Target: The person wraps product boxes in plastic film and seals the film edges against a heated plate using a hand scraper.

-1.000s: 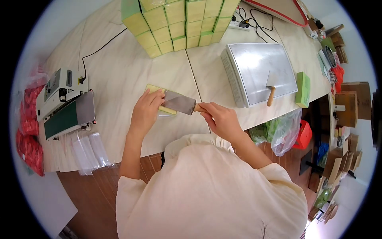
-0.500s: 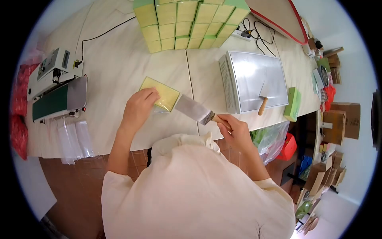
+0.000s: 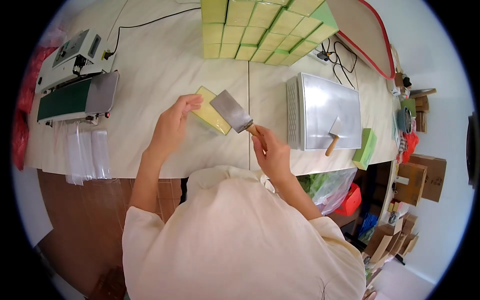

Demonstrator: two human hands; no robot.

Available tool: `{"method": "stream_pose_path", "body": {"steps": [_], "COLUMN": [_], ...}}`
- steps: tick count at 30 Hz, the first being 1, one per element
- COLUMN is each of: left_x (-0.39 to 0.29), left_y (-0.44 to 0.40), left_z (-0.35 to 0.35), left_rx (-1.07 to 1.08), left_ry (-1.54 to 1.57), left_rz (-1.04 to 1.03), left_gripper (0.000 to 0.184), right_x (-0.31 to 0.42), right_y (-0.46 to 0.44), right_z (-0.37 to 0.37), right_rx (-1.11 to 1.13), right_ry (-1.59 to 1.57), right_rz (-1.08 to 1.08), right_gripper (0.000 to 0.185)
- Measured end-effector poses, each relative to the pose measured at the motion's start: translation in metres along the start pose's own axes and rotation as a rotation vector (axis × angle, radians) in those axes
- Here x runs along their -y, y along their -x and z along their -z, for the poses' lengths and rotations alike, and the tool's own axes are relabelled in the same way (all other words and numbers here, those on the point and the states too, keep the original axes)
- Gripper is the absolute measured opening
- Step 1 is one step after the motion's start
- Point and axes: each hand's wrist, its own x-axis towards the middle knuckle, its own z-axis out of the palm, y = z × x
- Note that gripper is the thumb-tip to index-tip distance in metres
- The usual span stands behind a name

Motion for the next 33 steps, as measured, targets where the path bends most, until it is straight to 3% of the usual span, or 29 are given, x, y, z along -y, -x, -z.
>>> {"method": "stream_pose_path", "body": {"steps": [3, 5, 6, 8, 12, 18, 23, 33], "left_x": [0.012, 0.012, 0.017, 0.027, 0.024, 0.026, 0.035, 0.034], "left_y": [-0.006, -0.008, -0.007, -0.005, -0.009, -0.023, -0.034, -0.043], "left_z": [0.010, 0.022, 0.024, 0.023, 0.022, 0.012, -0.002, -0.008], "left_rx": [-0.064, 0.045, 0.042, 0.126, 0.221, 0.297, 0.265, 0.262], "left_ry": [0.014, -0.094, -0.087, -0.141, -0.054, -0.076, 0.112, 0.149], "left_rz": [-0.060, 0.130, 0.128, -0.102, -0.099, -0.188, -0.178, -0.132], "left_gripper": [0.032, 0.039, 0.039, 0.045, 0.045, 0.025, 0.008, 0.010], "right_x": [0.007, 0.013, 0.014, 0.016, 0.015, 0.013, 0.014, 0.016], "right_y": [0.001, 0.001, -0.001, -0.002, -0.009, -0.015, -0.015, -0.018], "right_z": [-0.006, -0.006, -0.007, -0.006, -0.003, -0.001, 0.002, 0.008], "right_rx": [0.015, 0.053, 0.056, 0.087, 0.141, 0.214, 0.223, 0.315], "right_ry": [-0.019, -0.041, -0.034, -0.041, -0.065, -0.092, -0.108, -0.114], "right_rz": [0.041, 0.058, 0.061, 0.086, 0.077, 0.004, -0.002, -0.066], "right_gripper": [0.024, 0.024, 0.024, 0.024, 0.023, 0.018, 0.018, 0.020]}}
